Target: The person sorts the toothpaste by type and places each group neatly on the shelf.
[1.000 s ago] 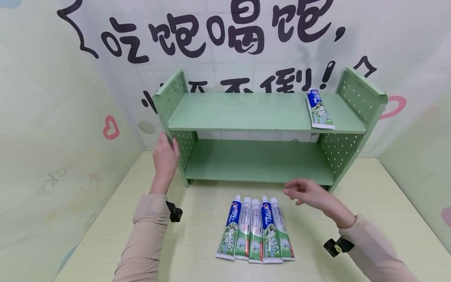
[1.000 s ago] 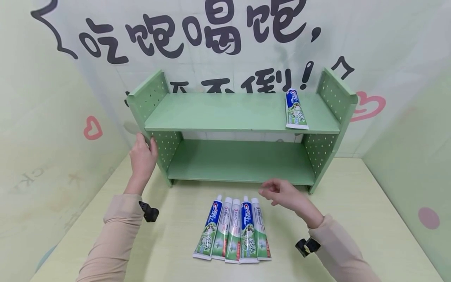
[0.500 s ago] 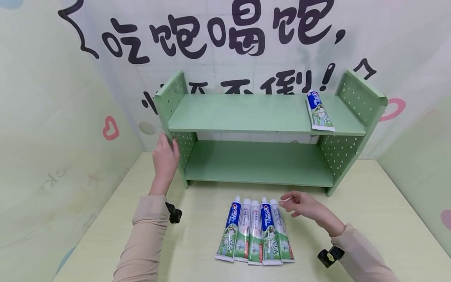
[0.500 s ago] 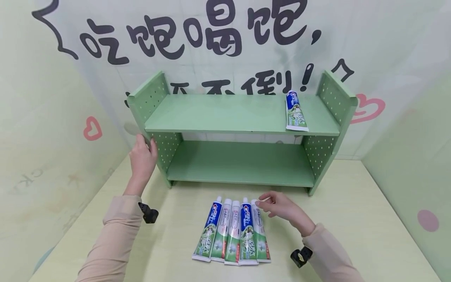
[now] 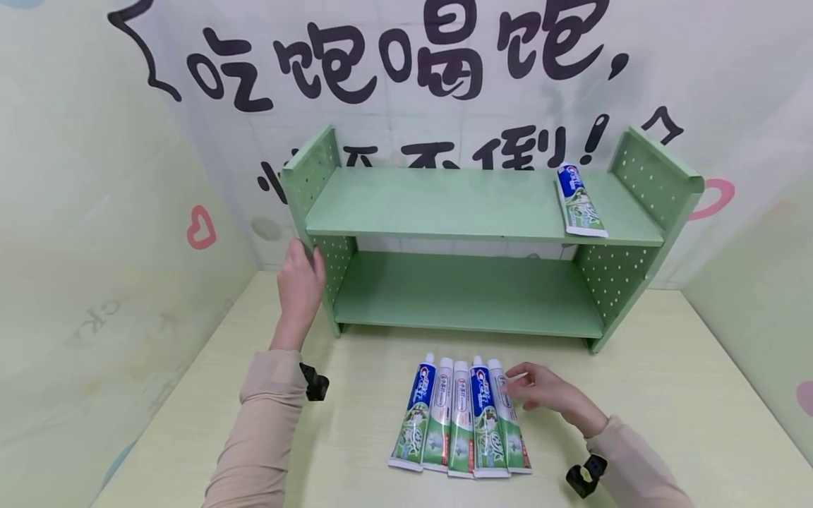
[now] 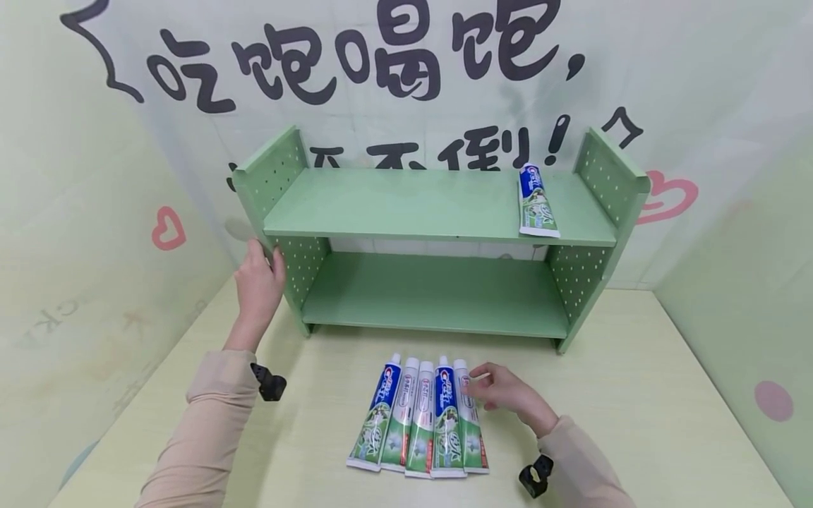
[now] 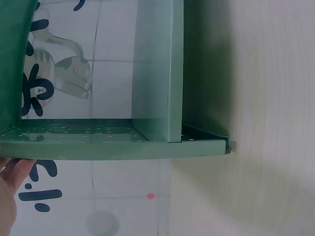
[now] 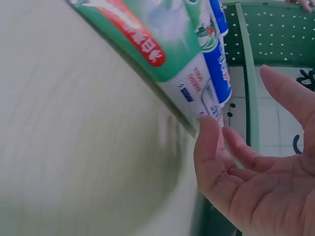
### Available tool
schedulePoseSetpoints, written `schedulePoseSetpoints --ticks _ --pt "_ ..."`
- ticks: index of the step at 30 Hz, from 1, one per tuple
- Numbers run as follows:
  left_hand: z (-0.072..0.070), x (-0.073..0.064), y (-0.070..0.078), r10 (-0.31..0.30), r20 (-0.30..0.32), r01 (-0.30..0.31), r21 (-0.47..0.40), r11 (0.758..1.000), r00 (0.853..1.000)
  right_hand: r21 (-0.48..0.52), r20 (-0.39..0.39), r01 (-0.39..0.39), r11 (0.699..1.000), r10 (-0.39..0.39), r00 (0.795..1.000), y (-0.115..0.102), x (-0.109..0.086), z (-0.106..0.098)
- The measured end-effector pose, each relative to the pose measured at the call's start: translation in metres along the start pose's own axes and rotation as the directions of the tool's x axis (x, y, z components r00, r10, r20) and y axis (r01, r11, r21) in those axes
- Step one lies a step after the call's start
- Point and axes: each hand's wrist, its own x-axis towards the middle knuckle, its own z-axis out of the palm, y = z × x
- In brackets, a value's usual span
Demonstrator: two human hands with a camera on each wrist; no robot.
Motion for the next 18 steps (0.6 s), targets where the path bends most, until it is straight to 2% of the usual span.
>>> schedulePoseSetpoints --ticks 5,9,18 --pt "-0.001 0.001 0.000 -0.010 0.011 0.010 0.003 1.000 1.000 -0.014 0.008 -0.049 0.999 0.049 0.999 0.005 0.002 0.004" --pt "-0.001 0.001 0.001 -0.013 0.014 0.013 0.004 1.000 1.000 -0.016 0.022 -0.049 0.999 0.049 0.999 0.010 0.004 0.007" --pt "-0.001 0.000 0.000 -0.004 0.003 0.004 0.002 1.000 1.000 -0.024 -0.037 -0.069 0.997 0.068 0.997 0.009 0.004 0.019"
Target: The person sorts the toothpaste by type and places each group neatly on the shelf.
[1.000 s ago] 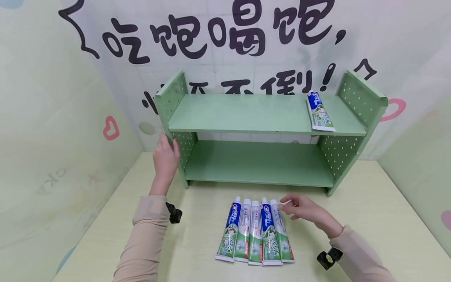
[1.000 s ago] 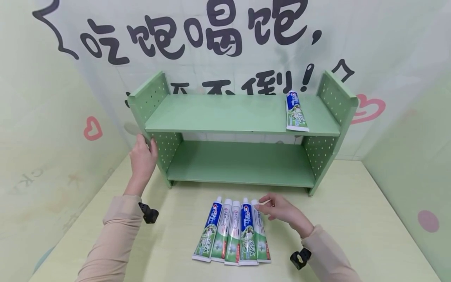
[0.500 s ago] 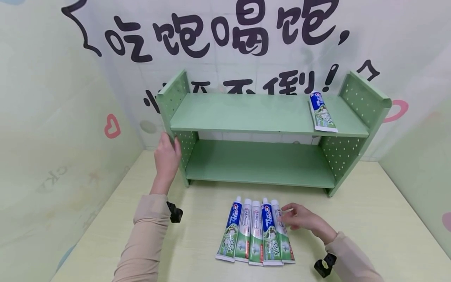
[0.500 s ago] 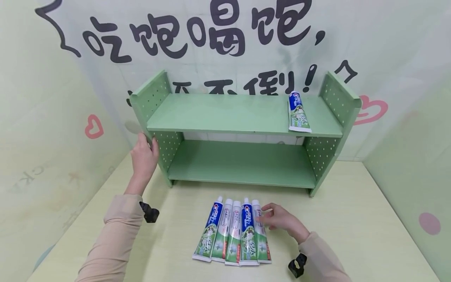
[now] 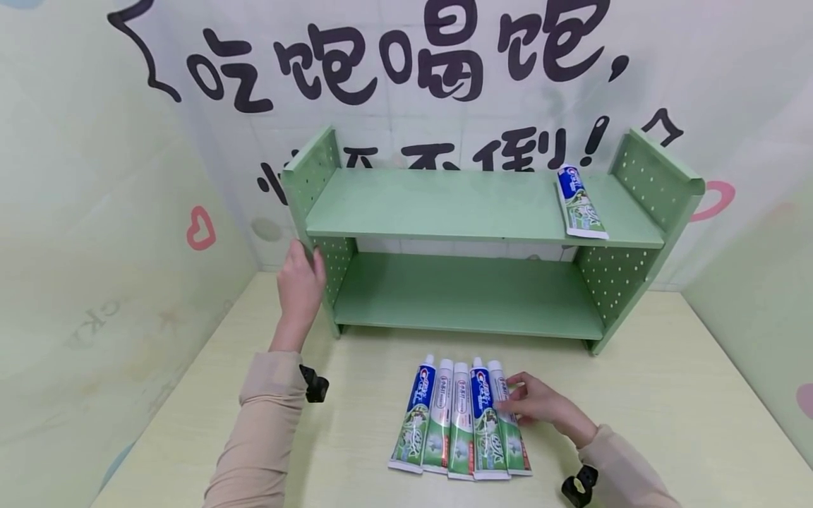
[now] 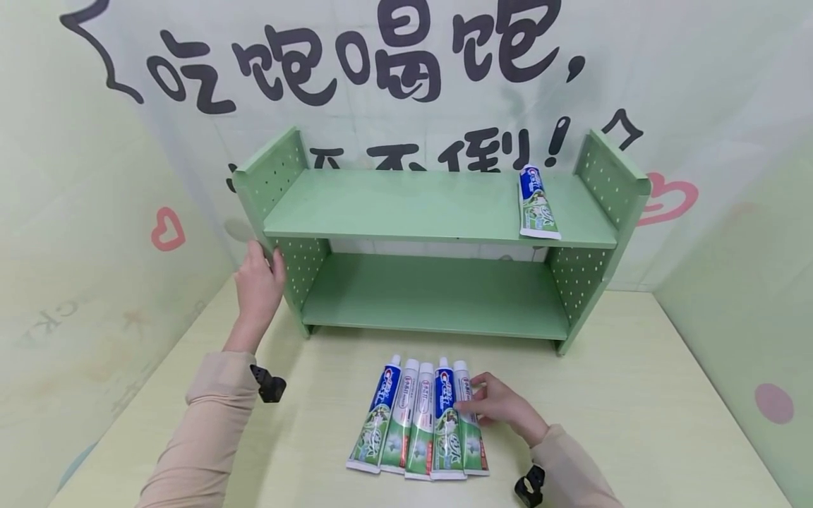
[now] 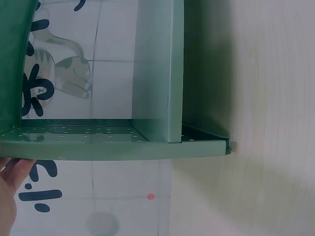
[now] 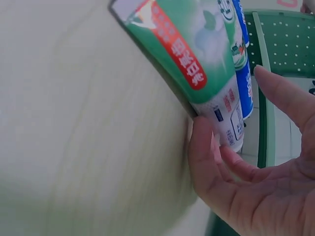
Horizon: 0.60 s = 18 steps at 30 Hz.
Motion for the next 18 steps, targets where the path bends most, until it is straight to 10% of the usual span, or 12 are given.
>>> schedulePoseSetpoints --ticks 18 --pt "0.0014 0.0001 0.0004 0.001 0.000 -0.001 -0.006 1.000 1.000 -0.057 -0.098 -0.043 0.997 0.037 0.994 -0.0051 -0.0016 0.0089"
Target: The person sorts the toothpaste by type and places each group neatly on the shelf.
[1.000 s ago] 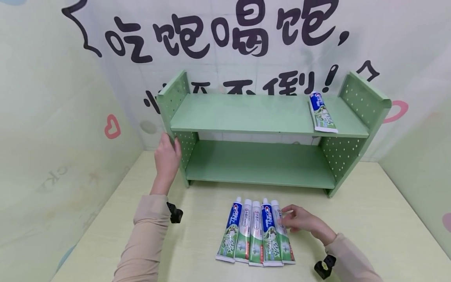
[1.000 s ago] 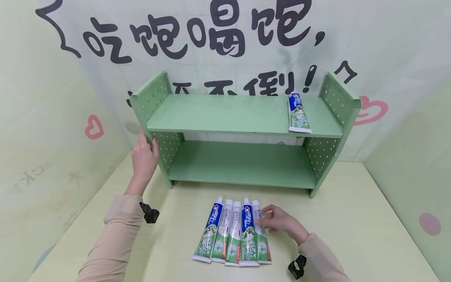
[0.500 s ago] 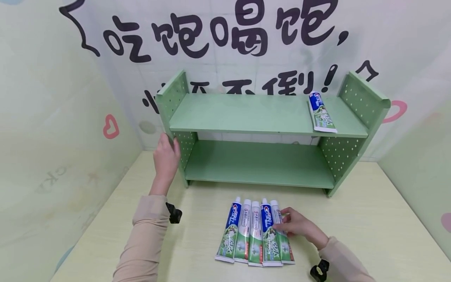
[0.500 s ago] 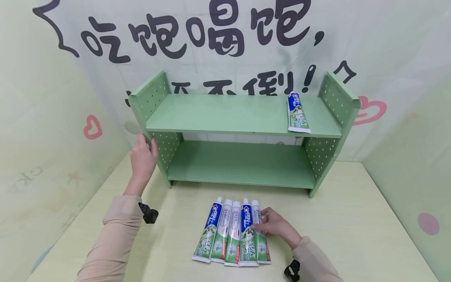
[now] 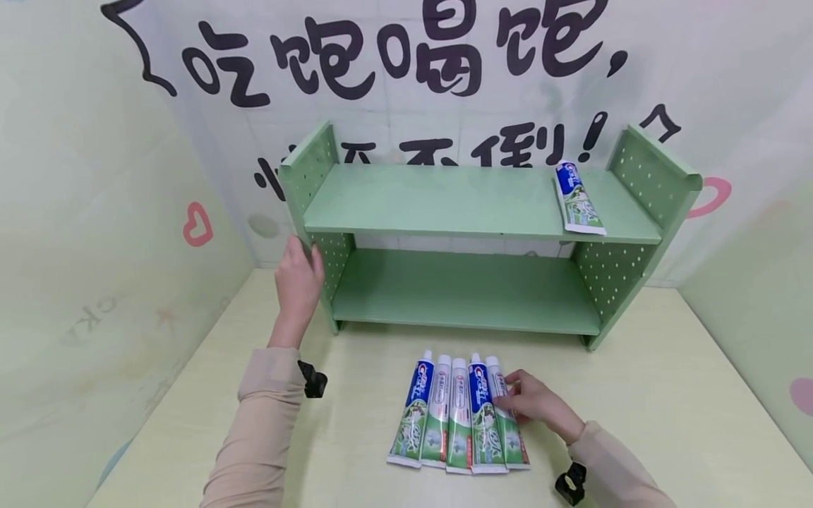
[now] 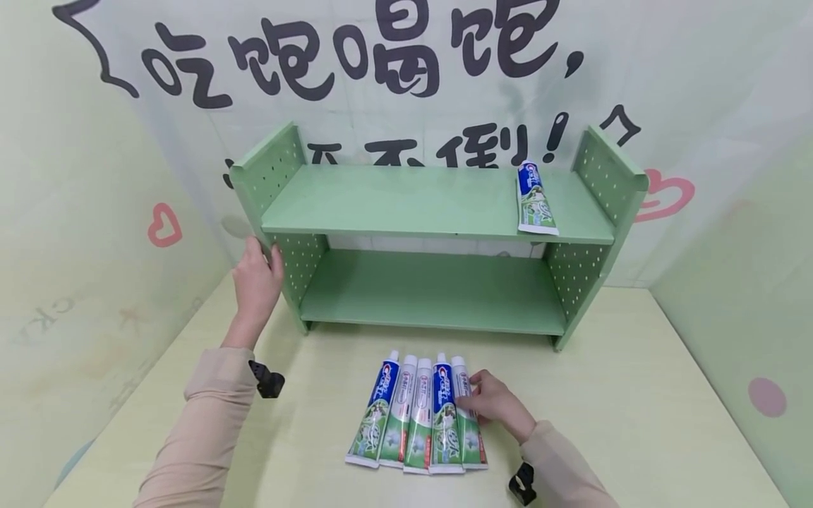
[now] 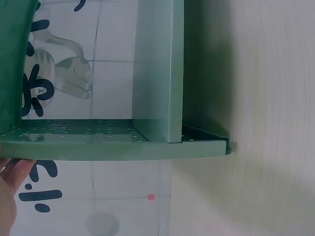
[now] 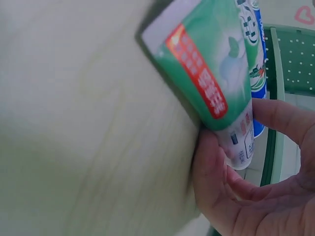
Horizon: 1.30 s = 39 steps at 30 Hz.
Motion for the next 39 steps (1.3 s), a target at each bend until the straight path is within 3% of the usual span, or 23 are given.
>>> schedulePoseSetpoints --ticks 6,12,21,39 --pt "0.0002 0.0002 0.0001 -0.006 0.005 0.005 0.021 1.000 1.000 -0.077 -0.032 -0.006 0.997 0.004 0.999 -0.0020 0.0009 -0.0001" --pt "0.0002 -0.0002 -0.0026 -0.007 -0.005 0.007 0.020 1.000 1.000 -0.087 -0.027 -0.004 0.996 0.002 1.000 -0.0033 0.0021 0.0001" --pt "0.0005 0.0011 -0.0011 -0.010 0.002 0.010 0.015 1.000 1.000 -0.151 -0.060 0.041 0.988 -0.050 0.997 -0.0059 -0.0014 0.0055" --pt "0.0007 0.0016 0.0002 -0.006 0.001 0.006 0.018 1.000 1.000 -0.061 -0.049 0.017 0.998 -0.020 0.999 0.0020 0.0015 -0.0039"
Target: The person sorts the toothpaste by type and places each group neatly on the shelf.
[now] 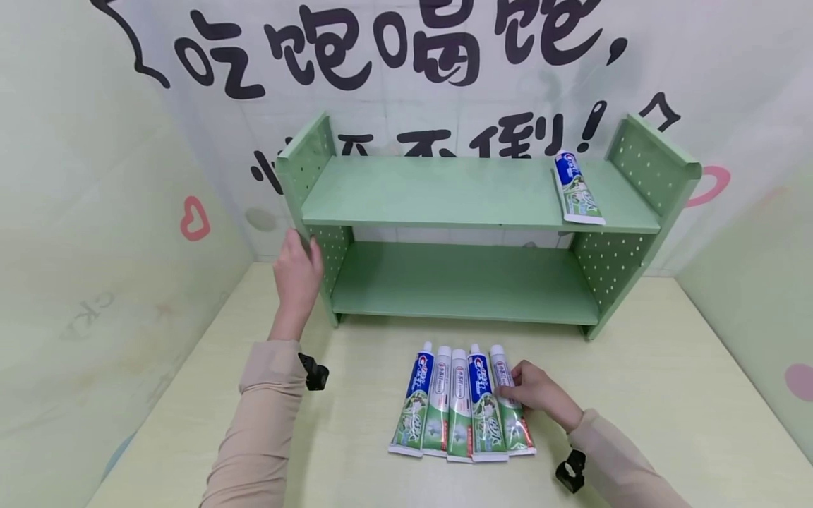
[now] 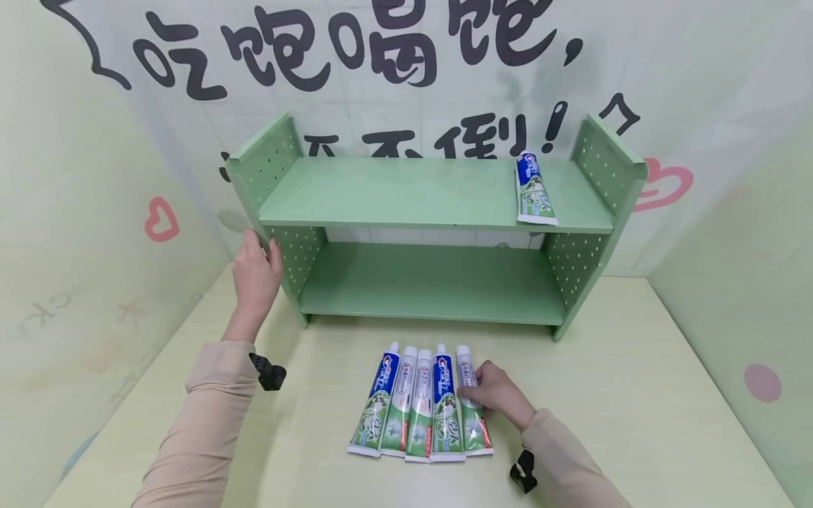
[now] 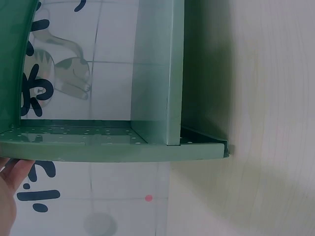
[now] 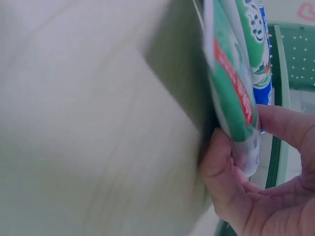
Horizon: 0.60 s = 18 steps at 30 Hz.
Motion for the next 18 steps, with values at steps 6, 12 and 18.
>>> schedulePoseSetpoints --ticks 6,12,18 --pt "0.002 0.001 0.000 -0.005 0.003 0.005 0.011 1.000 1.000 0.060 0.013 0.020 0.998 -0.021 1.000 -0.006 -0.003 -0.010" --pt "0.003 0.000 -0.002 -0.018 0.014 0.018 0.010 1.000 1.000 0.053 0.015 0.030 0.998 -0.031 0.999 -0.015 -0.003 -0.018" --pt "0.003 0.001 -0.001 -0.025 0.022 0.025 0.003 1.000 0.999 0.058 0.028 0.047 0.997 -0.049 0.998 -0.023 -0.005 -0.023"
